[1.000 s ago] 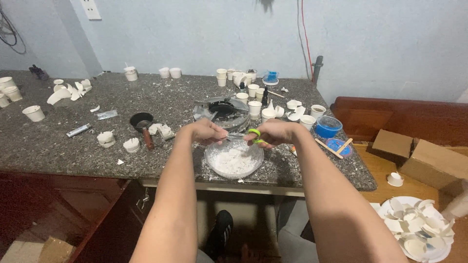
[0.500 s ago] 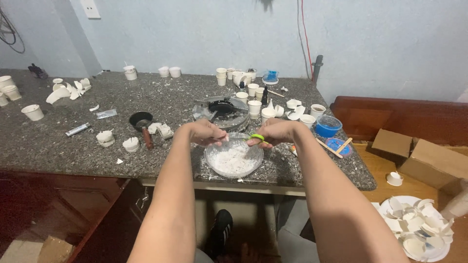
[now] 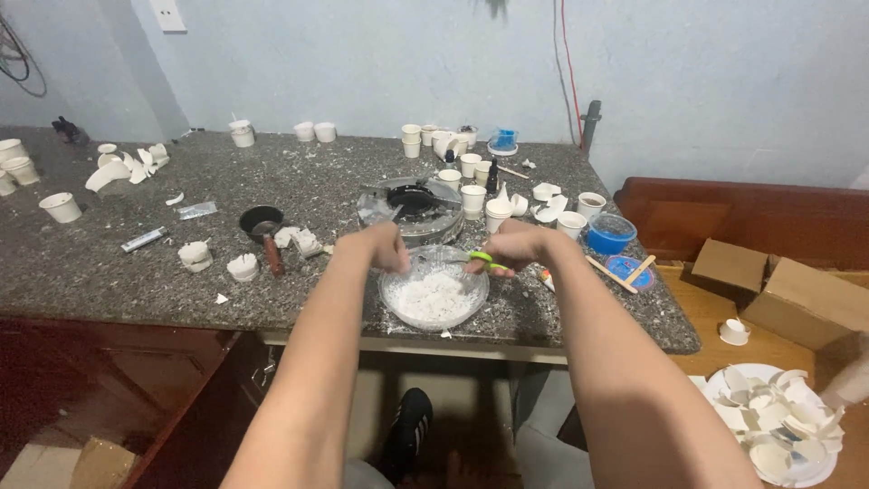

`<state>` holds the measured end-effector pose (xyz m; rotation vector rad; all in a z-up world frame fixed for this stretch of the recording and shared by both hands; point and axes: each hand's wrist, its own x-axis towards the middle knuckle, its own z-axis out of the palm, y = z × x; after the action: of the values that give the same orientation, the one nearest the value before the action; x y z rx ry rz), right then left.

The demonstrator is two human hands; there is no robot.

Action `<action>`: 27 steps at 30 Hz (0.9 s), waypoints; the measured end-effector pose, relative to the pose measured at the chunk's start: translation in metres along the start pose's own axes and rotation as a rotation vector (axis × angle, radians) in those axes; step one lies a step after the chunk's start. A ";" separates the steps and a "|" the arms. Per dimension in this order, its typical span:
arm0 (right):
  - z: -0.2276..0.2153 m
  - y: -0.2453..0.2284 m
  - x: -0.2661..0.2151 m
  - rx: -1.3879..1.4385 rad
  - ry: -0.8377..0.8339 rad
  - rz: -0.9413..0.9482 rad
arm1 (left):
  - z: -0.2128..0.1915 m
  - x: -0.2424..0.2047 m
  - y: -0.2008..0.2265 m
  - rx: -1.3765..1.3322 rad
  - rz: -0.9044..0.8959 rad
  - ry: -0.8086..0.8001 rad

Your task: Trimming excess wax from small molded pieces into a bowl using scissors

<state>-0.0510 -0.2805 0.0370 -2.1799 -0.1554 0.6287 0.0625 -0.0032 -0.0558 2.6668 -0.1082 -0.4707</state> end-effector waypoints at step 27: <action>0.002 -0.035 -0.028 -0.336 -0.047 0.155 | 0.003 -0.085 0.066 0.301 0.112 -0.051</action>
<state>-0.0728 -0.2661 0.0735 -2.5196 -0.1243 0.7872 -0.0186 -0.0517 -0.0035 2.9214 -0.3687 -0.5219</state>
